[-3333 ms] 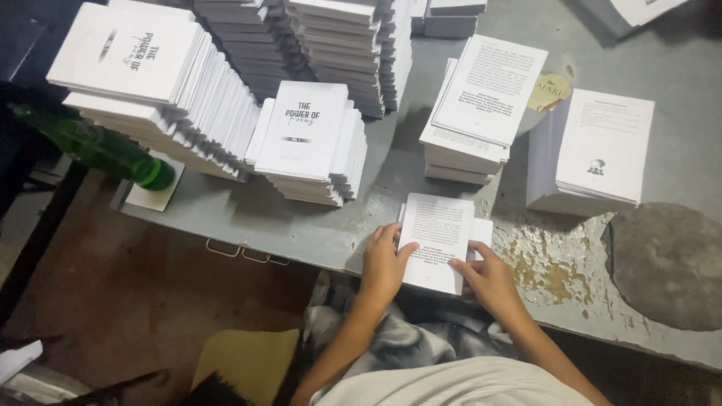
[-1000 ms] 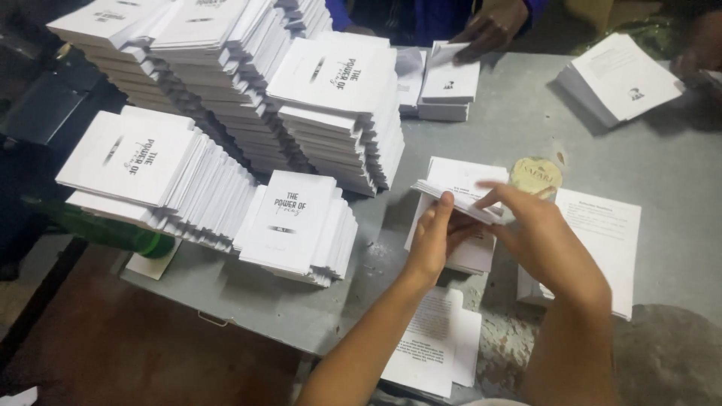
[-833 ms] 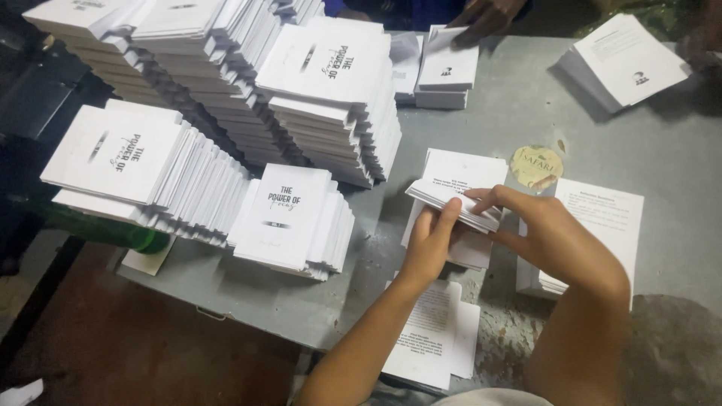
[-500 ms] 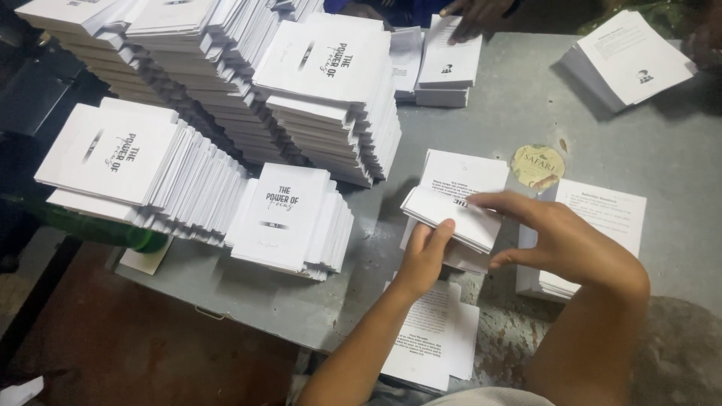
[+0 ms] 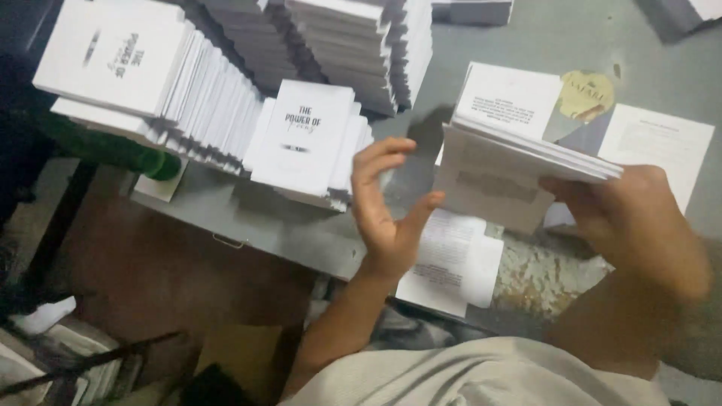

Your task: Inspecting and fanning through stacks of small printed booklets on a production table to prepare them for distribution.

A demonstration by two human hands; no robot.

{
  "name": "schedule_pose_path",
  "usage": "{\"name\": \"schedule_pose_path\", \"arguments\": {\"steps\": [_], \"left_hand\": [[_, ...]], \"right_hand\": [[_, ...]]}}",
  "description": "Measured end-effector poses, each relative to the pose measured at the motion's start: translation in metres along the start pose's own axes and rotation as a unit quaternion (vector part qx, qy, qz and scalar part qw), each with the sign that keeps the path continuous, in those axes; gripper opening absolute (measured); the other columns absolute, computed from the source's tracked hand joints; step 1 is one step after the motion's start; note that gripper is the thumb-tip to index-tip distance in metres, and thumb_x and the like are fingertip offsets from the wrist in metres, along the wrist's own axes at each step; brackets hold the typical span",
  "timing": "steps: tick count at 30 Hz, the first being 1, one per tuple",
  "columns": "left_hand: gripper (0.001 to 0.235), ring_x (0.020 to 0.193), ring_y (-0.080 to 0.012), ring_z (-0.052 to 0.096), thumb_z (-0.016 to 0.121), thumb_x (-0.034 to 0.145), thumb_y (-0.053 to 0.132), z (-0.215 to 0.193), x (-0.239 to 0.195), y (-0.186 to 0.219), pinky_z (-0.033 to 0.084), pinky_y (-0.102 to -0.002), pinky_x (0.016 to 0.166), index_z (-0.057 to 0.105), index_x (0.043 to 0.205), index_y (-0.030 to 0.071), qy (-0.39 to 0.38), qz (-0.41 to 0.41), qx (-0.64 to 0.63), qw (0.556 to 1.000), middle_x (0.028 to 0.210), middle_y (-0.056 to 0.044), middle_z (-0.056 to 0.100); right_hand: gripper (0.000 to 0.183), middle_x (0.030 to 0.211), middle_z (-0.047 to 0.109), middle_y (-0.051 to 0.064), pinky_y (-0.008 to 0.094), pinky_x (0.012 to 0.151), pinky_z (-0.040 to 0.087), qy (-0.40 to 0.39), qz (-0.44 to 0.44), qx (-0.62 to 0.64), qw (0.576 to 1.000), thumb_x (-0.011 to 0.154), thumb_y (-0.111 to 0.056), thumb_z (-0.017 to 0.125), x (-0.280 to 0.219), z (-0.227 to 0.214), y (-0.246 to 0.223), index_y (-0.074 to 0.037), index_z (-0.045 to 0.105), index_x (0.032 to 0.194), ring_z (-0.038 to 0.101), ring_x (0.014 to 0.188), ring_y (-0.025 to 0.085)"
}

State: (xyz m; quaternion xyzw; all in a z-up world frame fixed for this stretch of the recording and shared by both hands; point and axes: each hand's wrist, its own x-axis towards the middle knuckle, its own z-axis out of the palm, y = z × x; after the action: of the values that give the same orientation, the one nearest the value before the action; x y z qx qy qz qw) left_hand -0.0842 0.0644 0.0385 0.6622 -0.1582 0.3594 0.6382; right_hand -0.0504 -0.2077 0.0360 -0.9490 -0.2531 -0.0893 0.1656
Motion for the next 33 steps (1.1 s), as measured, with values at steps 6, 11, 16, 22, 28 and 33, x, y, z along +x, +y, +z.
{"name": "schedule_pose_path", "arguments": {"steps": [6, 11, 16, 22, 28, 33], "left_hand": [[0.021, 0.117, -0.0208, 0.062, 0.062, 0.101, 0.012, -0.034, -0.064, 0.013, 0.05, -0.034, 0.106, 0.062, 0.122, 0.006, -0.155, -0.304, -0.157, 0.927, 0.119, -0.007, 0.067], [0.037, 0.108, -0.019, 0.069, 0.067, 0.097, 0.018, -0.017, -0.133, -0.026, 0.054, -0.033, 0.095, 0.055, 0.129, 0.003, 0.023, -0.483, -0.193, 0.854, 0.119, -0.011, 0.071], [0.044, 0.106, -0.0262, 0.07, 0.07, 0.09, 0.015, 0.017, -0.167, -0.029, 0.058, -0.039, 0.094, 0.058, 0.13, 0.002, 0.121, -0.542, -0.326, 0.765, 0.123, -0.018, 0.071], [0.025, 0.101, -0.0198, 0.073, 0.082, 0.086, 0.008, 0.025, -0.158, -0.007, 0.061, -0.033, 0.095, 0.067, 0.105, 0.011, -0.213, -0.259, -0.23, 0.914, 0.102, -0.005, 0.073], [0.066, 0.106, -0.0259, 0.063, 0.059, 0.103, -0.014, 0.059, -0.227, -0.036, 0.064, -0.033, 0.094, 0.037, 0.155, 0.021, -0.408, -0.027, -0.103, 0.907, 0.123, -0.011, 0.065], [0.067, 0.046, -0.0094, 0.041, 0.043, 0.092, -0.025, 0.068, -0.253, -0.05, 0.036, -0.02, 0.038, 0.033, 0.146, 0.013, -0.463, -0.11, -0.159, 0.865, 0.139, -0.027, 0.056]], "right_hand": [[0.032, 0.114, 0.08, 0.0, 0.03, 0.085, 0.057, -0.183, 0.042, 0.28, 0.941, 0.096, -0.021, 0.056, -0.023, 0.005, -0.083, -0.016, 0.063, 0.126, 0.08, 0.096, 0.014], [0.056, 0.098, 0.079, 0.012, 0.04, 0.074, 0.059, -0.082, 0.227, 0.352, 0.904, 0.087, -0.017, 0.069, -0.071, 0.057, -0.103, -0.015, 0.052, 0.14, 0.077, 0.086, 0.026], [0.038, 0.105, 0.078, 0.006, 0.027, 0.079, 0.055, 0.016, 0.322, 0.395, 0.86, 0.081, -0.015, 0.08, -0.159, 0.1, -0.07, -0.005, 0.07, 0.116, 0.07, 0.092, 0.014], [0.034, 0.115, 0.078, -0.001, 0.038, 0.087, 0.055, 0.038, 0.32, -0.048, 0.945, 0.089, -0.028, 0.076, -0.275, 0.058, -0.04, -0.027, 0.074, 0.123, 0.075, 0.1, 0.025], [0.039, 0.12, 0.077, -0.003, 0.032, 0.088, 0.056, -0.026, 0.29, -0.079, 0.953, 0.091, -0.025, 0.069, -0.312, 0.058, -0.021, -0.032, 0.07, 0.13, 0.077, 0.093, 0.017], [0.057, 0.119, 0.077, 0.005, 0.027, 0.082, 0.053, 0.087, 0.33, -0.038, 0.939, 0.094, -0.011, 0.083, -0.316, 0.064, -0.02, -0.02, 0.071, 0.149, 0.072, 0.089, 0.014]]}}
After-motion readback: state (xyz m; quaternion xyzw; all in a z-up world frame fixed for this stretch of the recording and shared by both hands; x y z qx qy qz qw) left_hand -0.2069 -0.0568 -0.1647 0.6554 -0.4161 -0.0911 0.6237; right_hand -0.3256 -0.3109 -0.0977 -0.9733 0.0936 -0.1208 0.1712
